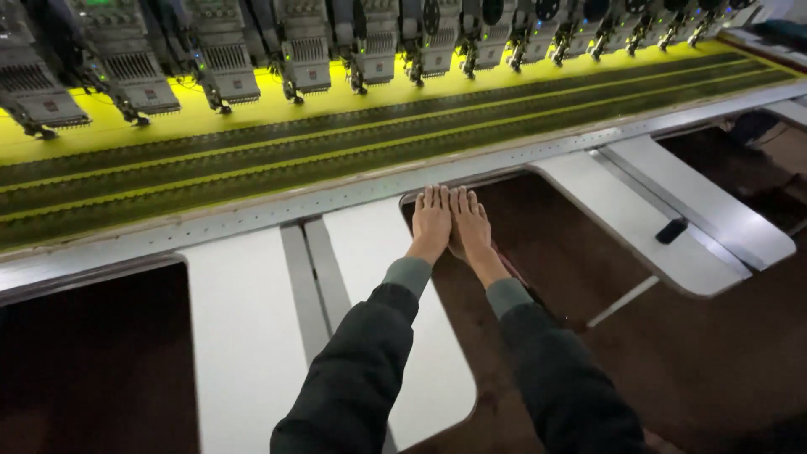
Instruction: The person is operating a multi-head industrial embroidery machine, moving along the line and interacting with the control panels of each head.
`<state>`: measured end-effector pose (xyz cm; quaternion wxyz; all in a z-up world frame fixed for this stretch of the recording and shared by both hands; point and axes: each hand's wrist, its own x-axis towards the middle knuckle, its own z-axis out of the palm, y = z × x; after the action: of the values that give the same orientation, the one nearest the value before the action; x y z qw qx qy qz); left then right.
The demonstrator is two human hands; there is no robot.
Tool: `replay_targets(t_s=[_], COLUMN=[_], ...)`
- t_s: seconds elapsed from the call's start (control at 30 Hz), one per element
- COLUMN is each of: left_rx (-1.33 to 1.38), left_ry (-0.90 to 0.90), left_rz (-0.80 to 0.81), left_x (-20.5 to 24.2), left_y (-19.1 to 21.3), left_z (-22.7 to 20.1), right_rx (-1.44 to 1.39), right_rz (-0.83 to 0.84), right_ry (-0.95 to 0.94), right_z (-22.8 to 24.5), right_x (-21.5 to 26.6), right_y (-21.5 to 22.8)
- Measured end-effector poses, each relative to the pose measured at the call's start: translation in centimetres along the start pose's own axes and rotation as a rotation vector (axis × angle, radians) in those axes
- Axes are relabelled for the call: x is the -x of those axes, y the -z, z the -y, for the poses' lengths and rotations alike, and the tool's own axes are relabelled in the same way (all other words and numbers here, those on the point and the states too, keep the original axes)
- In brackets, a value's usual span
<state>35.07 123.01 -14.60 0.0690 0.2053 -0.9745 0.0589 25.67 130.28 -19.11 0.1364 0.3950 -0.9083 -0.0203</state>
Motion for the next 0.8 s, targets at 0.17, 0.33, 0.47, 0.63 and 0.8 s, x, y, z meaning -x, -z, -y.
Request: replay_targets(t_s=[0.17, 0.33, 0.47, 0.63, 0.8], left_rx=[0.049, 0.049, 0.124, 0.031, -0.045], left_ry=[-0.012, 0.000, 0.026, 0.114, 0.183], left_rz=[-0.119, -0.222, -0.061, -0.119, -0.093], left_x=[-4.9, -13.2, -15.4, -19.6, -26.3], left_y=[-1.4, -3.7, -3.0, -2.3, -6.3], left_z=[-3.1, -7.3, -9.4, -8.9, -7.6], right_rx=[0.162, 0.092, 0.195, 0.151, 0.161], right_rz=[-0.026, -0.024, 0.008, -0.065, -0.075], right_ry=[-0.006, 0.052, 0.107, 0.153, 0.209], right_z=[-5.2, -12.1, -14.1, -14.9, -15.4], right_x=[-3.8, -8.9, -9.5, -14.5, -21.7], right_y=[-3.0, -5.4, -3.1, -3.1, -7.9])
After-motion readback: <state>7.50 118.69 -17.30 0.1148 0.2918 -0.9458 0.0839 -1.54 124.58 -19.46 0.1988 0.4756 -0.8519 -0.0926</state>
